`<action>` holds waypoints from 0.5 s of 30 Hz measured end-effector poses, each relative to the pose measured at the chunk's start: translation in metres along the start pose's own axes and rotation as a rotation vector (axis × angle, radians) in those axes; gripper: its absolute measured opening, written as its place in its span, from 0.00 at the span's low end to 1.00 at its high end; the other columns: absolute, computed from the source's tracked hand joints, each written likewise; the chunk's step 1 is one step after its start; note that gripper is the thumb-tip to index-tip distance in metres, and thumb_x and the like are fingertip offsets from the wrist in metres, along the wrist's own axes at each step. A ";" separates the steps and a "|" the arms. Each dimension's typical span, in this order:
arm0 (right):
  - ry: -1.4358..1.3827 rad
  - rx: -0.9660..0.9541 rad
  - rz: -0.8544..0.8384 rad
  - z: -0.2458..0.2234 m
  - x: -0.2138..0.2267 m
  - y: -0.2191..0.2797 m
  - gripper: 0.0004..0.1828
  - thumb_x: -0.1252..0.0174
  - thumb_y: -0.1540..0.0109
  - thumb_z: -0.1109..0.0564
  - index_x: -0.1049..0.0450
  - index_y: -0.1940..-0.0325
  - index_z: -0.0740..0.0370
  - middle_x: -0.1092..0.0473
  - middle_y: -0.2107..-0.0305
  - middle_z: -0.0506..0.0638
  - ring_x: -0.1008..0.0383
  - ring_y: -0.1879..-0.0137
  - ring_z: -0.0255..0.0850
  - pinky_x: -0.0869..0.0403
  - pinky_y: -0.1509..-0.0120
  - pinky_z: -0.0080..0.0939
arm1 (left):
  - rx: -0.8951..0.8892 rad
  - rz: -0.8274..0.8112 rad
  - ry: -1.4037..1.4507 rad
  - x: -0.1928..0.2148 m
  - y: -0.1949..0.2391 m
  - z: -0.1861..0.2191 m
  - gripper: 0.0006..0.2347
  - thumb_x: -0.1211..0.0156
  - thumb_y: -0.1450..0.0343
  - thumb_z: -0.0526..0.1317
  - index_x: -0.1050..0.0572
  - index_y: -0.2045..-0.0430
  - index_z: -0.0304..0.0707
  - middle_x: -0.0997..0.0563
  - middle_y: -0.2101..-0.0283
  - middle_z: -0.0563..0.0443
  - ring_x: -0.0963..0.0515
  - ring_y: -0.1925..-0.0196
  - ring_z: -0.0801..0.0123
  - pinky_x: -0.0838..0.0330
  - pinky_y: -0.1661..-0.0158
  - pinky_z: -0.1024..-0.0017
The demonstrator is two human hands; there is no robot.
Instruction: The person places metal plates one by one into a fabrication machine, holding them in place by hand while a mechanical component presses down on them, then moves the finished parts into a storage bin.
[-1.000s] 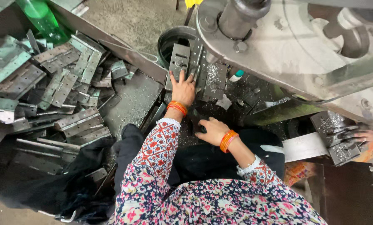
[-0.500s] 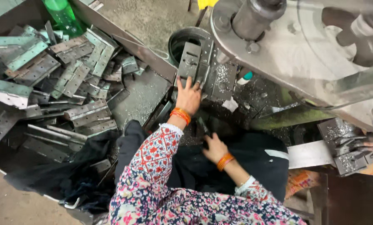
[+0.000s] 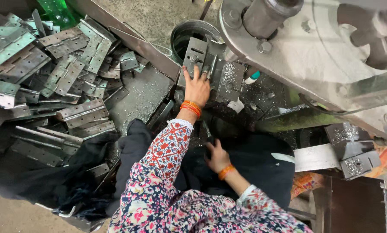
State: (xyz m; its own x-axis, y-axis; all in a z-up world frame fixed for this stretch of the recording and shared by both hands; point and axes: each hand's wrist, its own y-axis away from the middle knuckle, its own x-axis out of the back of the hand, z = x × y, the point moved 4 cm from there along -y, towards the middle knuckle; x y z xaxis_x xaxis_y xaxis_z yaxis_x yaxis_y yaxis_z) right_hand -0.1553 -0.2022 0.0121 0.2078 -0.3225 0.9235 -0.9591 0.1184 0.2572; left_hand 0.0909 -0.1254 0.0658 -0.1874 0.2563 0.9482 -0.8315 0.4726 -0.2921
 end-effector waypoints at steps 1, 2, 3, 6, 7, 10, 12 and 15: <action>-0.084 0.023 0.089 0.007 -0.014 0.004 0.24 0.38 0.42 0.46 0.27 0.42 0.47 0.33 0.43 0.62 0.23 0.52 0.62 0.21 0.49 0.57 | 0.004 0.026 0.018 0.002 0.003 0.000 0.16 0.53 0.26 0.44 0.20 0.49 0.42 0.24 0.38 0.54 0.44 0.27 0.47 0.62 0.34 0.25; -0.067 0.022 0.084 0.016 -0.023 0.002 0.26 0.37 0.43 0.47 0.27 0.41 0.49 0.35 0.42 0.64 0.23 0.53 0.64 0.22 0.50 0.58 | -0.006 0.001 0.015 0.001 0.005 0.002 0.16 0.52 0.27 0.44 0.21 0.49 0.42 0.25 0.37 0.53 0.44 0.27 0.47 0.62 0.34 0.25; -0.056 0.024 0.082 0.018 -0.028 -0.002 0.28 0.35 0.44 0.47 0.28 0.41 0.50 0.37 0.42 0.67 0.24 0.53 0.65 0.22 0.50 0.59 | -0.017 -0.025 0.005 0.001 0.007 0.002 0.16 0.52 0.27 0.43 0.21 0.49 0.42 0.25 0.37 0.53 0.44 0.27 0.48 0.62 0.35 0.25; -0.038 -0.029 -0.033 0.018 -0.019 0.005 0.30 0.35 0.45 0.47 0.29 0.39 0.51 0.36 0.44 0.66 0.24 0.53 0.65 0.23 0.49 0.60 | -0.040 0.071 -0.009 -0.003 0.025 0.007 0.19 0.51 0.30 0.42 0.23 0.45 0.43 0.25 0.38 0.54 0.42 0.28 0.48 0.61 0.34 0.27; -0.032 -0.034 -0.075 0.011 -0.004 -0.005 0.30 0.36 0.45 0.46 0.30 0.39 0.51 0.35 0.46 0.64 0.24 0.52 0.65 0.23 0.48 0.60 | -0.036 0.152 -0.027 -0.001 0.020 0.000 0.21 0.51 0.31 0.41 0.24 0.43 0.43 0.24 0.39 0.55 0.41 0.29 0.48 0.60 0.34 0.28; 0.082 0.020 -0.150 -0.010 0.053 -0.019 0.30 0.36 0.44 0.42 0.29 0.38 0.50 0.33 0.47 0.65 0.25 0.48 0.64 0.24 0.45 0.59 | -0.025 0.124 0.036 -0.014 0.016 -0.003 0.19 0.52 0.27 0.41 0.26 0.42 0.42 0.23 0.39 0.55 0.40 0.30 0.48 0.60 0.34 0.26; 0.061 0.062 -0.145 -0.021 0.089 -0.031 0.28 0.39 0.40 0.39 0.27 0.39 0.49 0.30 0.47 0.63 0.25 0.46 0.63 0.24 0.43 0.58 | -0.018 0.114 0.048 -0.024 0.009 0.000 0.19 0.52 0.27 0.41 0.25 0.41 0.42 0.22 0.42 0.55 0.39 0.30 0.48 0.59 0.34 0.27; 0.109 0.100 -0.156 -0.031 0.106 -0.040 0.28 0.41 0.38 0.37 0.28 0.39 0.50 0.30 0.47 0.63 0.25 0.45 0.63 0.24 0.42 0.58 | -0.003 0.113 0.072 -0.027 -0.011 0.002 0.18 0.52 0.26 0.40 0.24 0.42 0.43 0.22 0.43 0.54 0.39 0.30 0.48 0.57 0.34 0.27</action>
State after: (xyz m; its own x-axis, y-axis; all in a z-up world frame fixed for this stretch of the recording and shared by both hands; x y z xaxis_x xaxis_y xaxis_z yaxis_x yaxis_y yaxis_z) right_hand -0.0889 -0.2121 0.1083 0.3693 -0.2257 0.9015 -0.9270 -0.0209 0.3745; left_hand 0.1043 -0.1392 0.0434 -0.2413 0.3680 0.8980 -0.8056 0.4399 -0.3968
